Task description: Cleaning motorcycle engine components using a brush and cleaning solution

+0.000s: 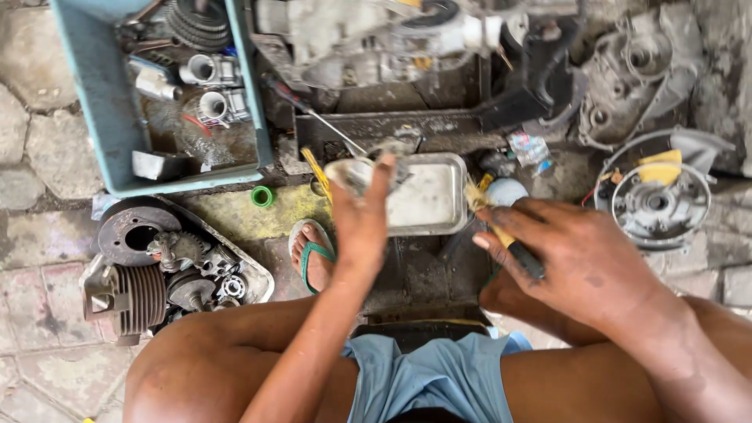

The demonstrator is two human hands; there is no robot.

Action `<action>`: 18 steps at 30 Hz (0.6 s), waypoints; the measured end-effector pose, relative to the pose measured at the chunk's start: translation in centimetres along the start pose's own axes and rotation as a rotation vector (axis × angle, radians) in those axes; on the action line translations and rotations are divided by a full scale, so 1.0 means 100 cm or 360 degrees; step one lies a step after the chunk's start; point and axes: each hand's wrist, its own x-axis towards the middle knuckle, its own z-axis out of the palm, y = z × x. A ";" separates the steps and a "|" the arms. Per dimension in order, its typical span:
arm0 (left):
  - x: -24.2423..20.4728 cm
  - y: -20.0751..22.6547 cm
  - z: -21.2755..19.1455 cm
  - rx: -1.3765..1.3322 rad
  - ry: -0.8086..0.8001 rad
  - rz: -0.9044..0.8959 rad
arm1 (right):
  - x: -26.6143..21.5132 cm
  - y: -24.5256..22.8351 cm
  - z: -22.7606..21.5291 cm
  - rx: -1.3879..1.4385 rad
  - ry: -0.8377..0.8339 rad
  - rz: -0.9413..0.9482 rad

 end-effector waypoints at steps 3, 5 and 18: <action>0.054 -0.007 -0.038 -0.0143 0.0272 0.0475 | 0.010 -0.006 0.013 -0.0041 -0.0021 -0.0020; 0.083 -0.015 -0.076 0.0173 0.0476 0.0723 | 0.014 -0.008 0.020 0.0041 0.0021 -0.0043; 0.115 -0.037 -0.131 0.0915 0.0728 0.0297 | 0.134 -0.062 0.100 0.1250 0.0243 -0.0099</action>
